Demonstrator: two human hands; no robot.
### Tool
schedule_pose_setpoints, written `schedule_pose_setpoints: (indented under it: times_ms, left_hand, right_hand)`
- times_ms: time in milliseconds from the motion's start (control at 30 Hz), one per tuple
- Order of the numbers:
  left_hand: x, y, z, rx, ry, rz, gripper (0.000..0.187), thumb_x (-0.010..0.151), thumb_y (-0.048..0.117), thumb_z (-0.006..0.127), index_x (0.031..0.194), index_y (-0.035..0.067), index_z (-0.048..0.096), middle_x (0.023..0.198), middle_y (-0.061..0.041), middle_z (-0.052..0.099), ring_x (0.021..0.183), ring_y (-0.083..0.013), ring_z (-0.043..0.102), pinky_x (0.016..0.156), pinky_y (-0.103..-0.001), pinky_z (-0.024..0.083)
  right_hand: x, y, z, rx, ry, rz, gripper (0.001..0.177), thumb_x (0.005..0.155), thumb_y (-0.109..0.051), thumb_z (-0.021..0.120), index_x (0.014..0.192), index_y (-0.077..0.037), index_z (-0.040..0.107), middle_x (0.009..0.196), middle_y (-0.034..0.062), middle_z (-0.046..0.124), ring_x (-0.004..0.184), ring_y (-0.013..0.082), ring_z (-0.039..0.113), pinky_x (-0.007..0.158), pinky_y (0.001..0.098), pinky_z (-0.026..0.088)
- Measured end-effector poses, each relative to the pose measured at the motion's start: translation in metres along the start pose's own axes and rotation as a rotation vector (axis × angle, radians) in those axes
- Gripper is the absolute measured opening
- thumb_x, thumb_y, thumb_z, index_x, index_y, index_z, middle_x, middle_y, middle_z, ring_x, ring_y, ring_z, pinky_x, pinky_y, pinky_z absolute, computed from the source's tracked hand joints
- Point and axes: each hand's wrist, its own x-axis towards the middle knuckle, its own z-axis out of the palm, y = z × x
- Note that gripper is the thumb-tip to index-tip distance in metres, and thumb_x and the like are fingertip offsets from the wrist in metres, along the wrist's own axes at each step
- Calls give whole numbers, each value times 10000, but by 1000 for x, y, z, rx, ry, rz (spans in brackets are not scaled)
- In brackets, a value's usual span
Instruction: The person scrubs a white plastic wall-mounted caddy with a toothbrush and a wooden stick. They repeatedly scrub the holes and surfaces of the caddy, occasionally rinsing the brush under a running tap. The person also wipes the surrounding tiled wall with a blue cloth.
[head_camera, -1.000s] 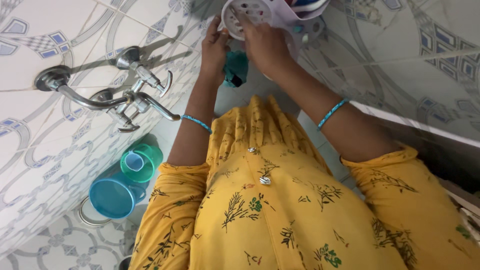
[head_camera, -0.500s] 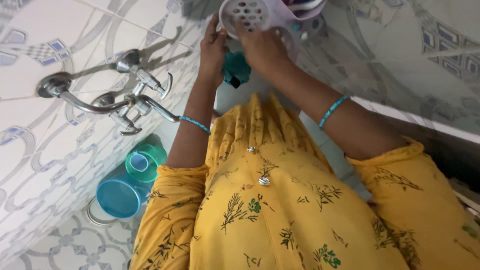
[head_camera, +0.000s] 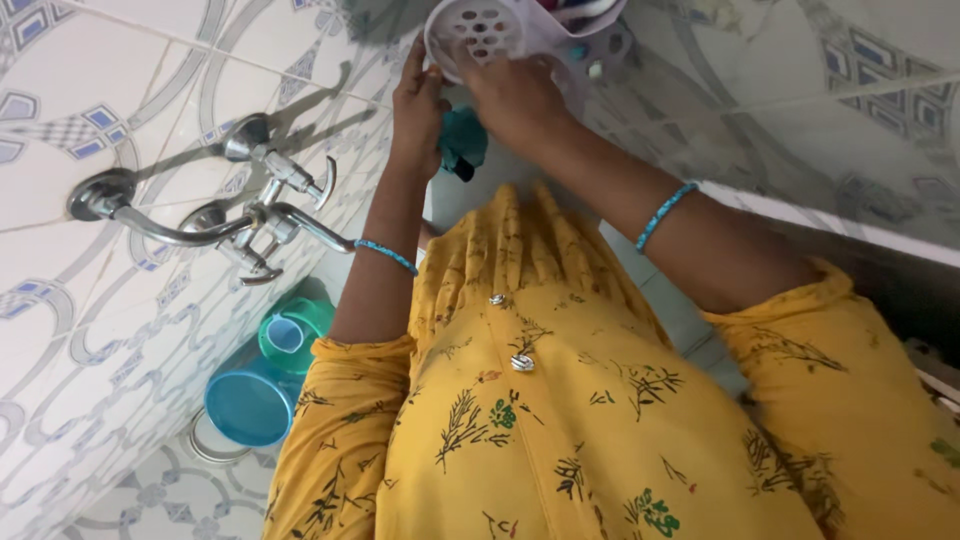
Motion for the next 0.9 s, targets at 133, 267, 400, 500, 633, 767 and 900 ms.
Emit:
schedule_pose_setpoints:
  times_ms: [133, 267, 400, 500, 633, 767, 900]
  left_hand:
    - [2, -2, -5, -37, 52, -1, 511, 1075, 142, 539, 1577, 128, 444, 1141, -5, 672, 880, -98, 567, 749, -262, 496]
    - [0, 1, -2, 33, 69, -5, 525, 1057, 127, 554, 1569, 133, 442, 1150, -1, 669, 941, -98, 611, 788, -259, 505]
    - [-7, -5, 2, -43, 63, -4, 517, 1061, 129, 547, 1567, 122, 442, 1120, 1, 685, 874, -105, 565, 753, -272, 475]
    - [3, -2, -3, -78, 59, 2, 510, 1072, 140, 547, 1569, 112, 439, 1095, -11, 675, 812, -116, 524, 724, -284, 465]
    - [3, 0, -2, 36, 71, -2, 543, 1058, 134, 538, 1591, 121, 434, 1062, -36, 675, 818, -116, 554, 740, -268, 493]
    - [-2, 4, 1, 34, 46, -9, 539, 1063, 148, 506, 1588, 133, 385, 1174, 14, 695, 919, -68, 603, 754, -232, 492]
    - [-3, 6, 0, -30, 32, 7, 522, 1081, 131, 512, 1591, 124, 399, 1161, 1, 667, 856, -89, 543, 724, -249, 471]
  right_hand:
    - [13, -13, 5, 77, 53, 140, 511, 885, -36, 616, 1391, -18, 549, 827, 207, 739, 784, 391, 743, 693, 553, 571]
    - [-3, -10, 5, 68, 2, 92, 512, 898, -21, 581, 1408, 4, 536, 808, 226, 734, 742, 406, 735, 644, 551, 569]
    - [1, -5, 13, 58, 100, 22, 467, 908, -62, 589, 1365, 27, 553, 865, 232, 733, 804, 393, 747, 671, 501, 597]
    - [13, -8, 22, -97, 89, 169, 423, 889, -122, 612, 1304, -41, 597, 817, 198, 745, 724, 398, 741, 571, 651, 523]
    - [13, 1, 44, 49, 76, 114, 241, 936, -120, 613, 1166, -52, 640, 889, 219, 733, 830, 398, 741, 700, 504, 591]
    - [-4, 7, 42, 63, 37, 33, 365, 892, -64, 599, 1248, 18, 598, 858, 235, 723, 781, 402, 735, 673, 508, 587]
    - [13, 1, 23, -3, -34, 70, 434, 930, -73, 588, 1352, 24, 557, 863, 227, 731, 810, 408, 734, 687, 529, 583]
